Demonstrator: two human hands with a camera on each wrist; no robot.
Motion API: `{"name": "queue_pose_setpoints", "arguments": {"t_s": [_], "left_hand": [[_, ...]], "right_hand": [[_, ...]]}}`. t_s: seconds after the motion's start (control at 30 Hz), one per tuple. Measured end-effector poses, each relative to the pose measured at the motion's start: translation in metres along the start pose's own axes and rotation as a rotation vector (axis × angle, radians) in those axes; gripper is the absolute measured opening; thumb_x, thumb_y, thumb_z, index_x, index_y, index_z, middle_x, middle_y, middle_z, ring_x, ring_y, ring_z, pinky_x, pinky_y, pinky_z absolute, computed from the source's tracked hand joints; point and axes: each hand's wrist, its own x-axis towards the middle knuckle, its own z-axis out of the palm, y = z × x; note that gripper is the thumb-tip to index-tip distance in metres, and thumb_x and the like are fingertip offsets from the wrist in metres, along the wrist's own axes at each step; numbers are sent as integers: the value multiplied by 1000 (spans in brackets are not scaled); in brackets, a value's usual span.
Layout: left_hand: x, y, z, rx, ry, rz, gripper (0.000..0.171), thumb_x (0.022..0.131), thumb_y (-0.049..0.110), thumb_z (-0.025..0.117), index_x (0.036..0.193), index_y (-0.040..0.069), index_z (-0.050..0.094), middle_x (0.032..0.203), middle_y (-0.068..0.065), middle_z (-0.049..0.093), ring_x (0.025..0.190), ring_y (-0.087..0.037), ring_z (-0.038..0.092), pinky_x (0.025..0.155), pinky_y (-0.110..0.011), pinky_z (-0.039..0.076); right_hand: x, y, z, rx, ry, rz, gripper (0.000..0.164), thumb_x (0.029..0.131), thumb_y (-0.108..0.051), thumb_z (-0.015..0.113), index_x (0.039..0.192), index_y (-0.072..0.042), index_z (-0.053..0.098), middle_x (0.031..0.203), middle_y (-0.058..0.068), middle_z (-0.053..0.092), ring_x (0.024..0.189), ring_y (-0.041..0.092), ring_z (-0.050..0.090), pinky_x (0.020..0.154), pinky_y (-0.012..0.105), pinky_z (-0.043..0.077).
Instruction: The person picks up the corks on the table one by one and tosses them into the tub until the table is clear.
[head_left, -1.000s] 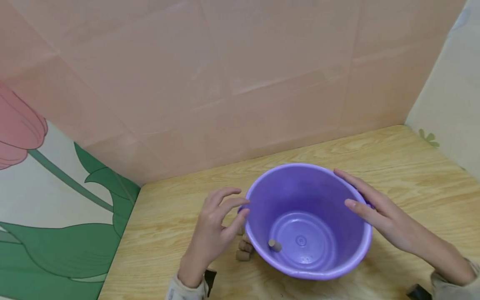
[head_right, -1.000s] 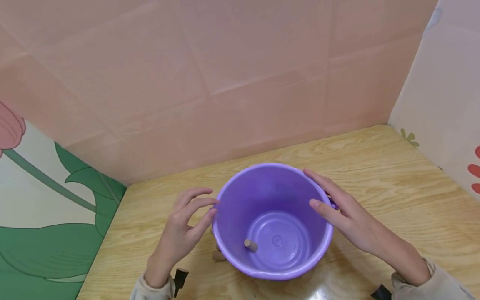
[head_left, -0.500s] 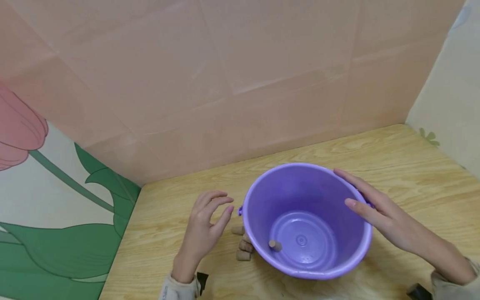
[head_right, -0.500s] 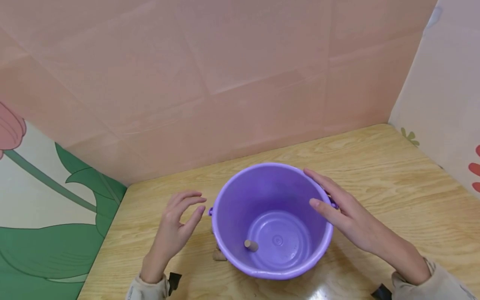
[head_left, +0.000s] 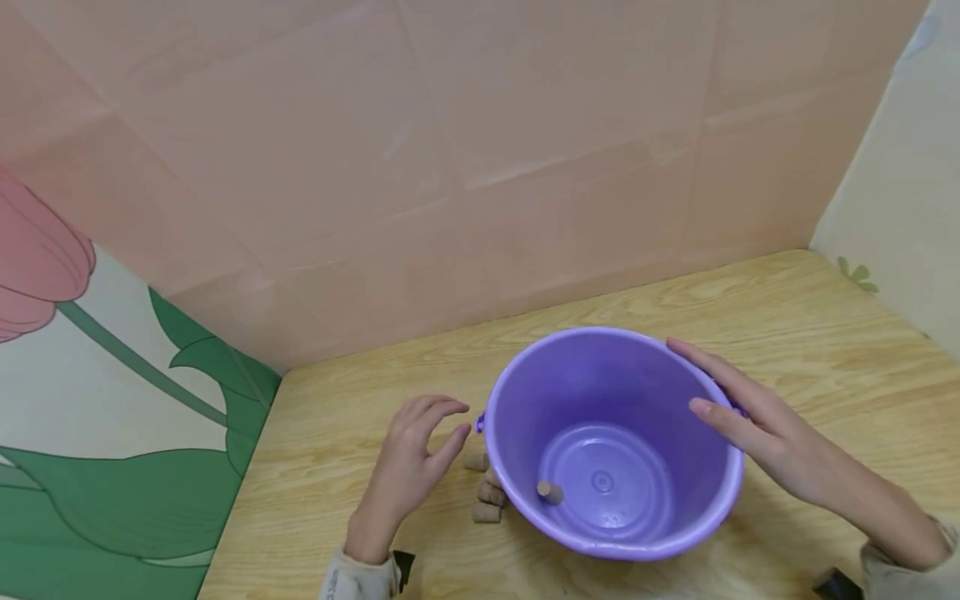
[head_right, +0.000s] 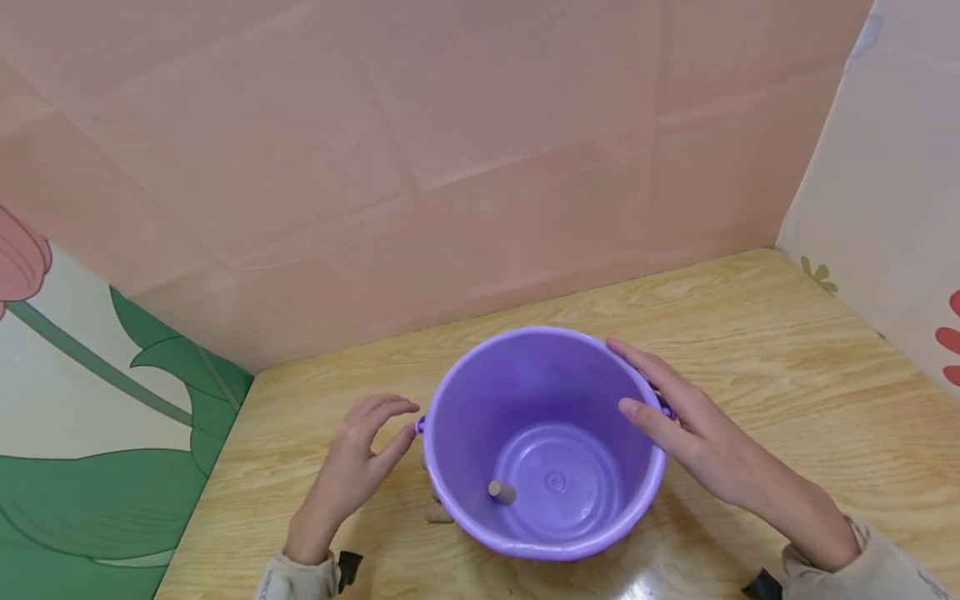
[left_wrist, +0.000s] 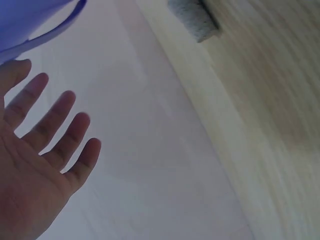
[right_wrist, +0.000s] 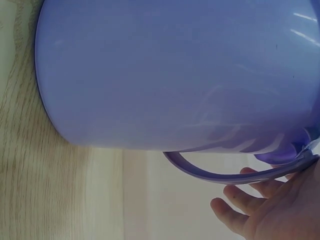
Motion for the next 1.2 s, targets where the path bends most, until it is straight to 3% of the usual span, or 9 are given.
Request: {"name": "queue_pose_setpoints", "arguments": {"t_s": [0.13, 0.27, 0.47, 0.7, 0.9, 1.0, 1.2], "left_hand": [[-4, -7, 5, 1, -49, -17, 25, 90, 22, 73, 113, 13, 70, 111, -2, 72, 110, -21, 64, 96, -45, 52], [-9, -13, 10, 10, -121, -86, 26, 89, 23, 73, 114, 13, 70, 113, -4, 71, 112, -23, 63, 97, -47, 51], [-15, -21, 17, 32, -233, -183, 30, 88, 23, 74, 116, 14, 70, 116, -6, 70, 112, -27, 61, 99, -50, 49], [-20, -31, 24, 93, -349, -183, 29, 86, 25, 76, 112, 12, 71, 114, -9, 69, 107, -30, 63, 96, -53, 50], [-23, -36, 27, 84, -463, -237, 29, 85, 21, 76, 112, 13, 71, 117, -10, 67, 110, -32, 61, 98, -56, 49], [-24, -36, 29, 98, -479, -234, 28, 85, 20, 76, 111, 13, 71, 116, -10, 67, 110, -32, 61, 96, -55, 49], [-25, -36, 31, 156, -431, -176, 22, 83, 18, 77, 104, 12, 73, 110, -9, 68, 104, -31, 63, 89, -53, 52]], "right_hand": [[0, -1, 0, -9, 0, 5, 63, 100, 0, 47, 156, -23, 29, 158, -6, 36, 141, -8, 32, 101, 2, 30], [2, -3, 0, -42, 9, -8, 64, 99, 0, 48, 156, -23, 30, 156, -7, 39, 138, -7, 34, 99, 2, 31], [5, -3, 0, -157, 48, -106, 66, 94, 5, 53, 154, -17, 35, 155, -6, 40, 140, -5, 33, 105, 3, 27], [5, -1, -2, -270, 70, -169, 65, 92, 1, 55, 152, -16, 39, 156, 0, 40, 145, -2, 27, 112, 5, 18], [6, 3, -6, -396, 94, -243, 61, 91, -7, 59, 150, -14, 44, 151, 5, 48, 148, 4, 24, 120, 14, 12], [5, 3, -8, -419, 95, -263, 59, 92, -9, 59, 149, -14, 44, 149, 7, 50, 148, 5, 26, 120, 15, 12], [6, 3, -8, -424, 86, -270, 60, 91, -7, 59, 149, -13, 45, 145, 9, 53, 145, 4, 29, 118, 12, 14]]}}
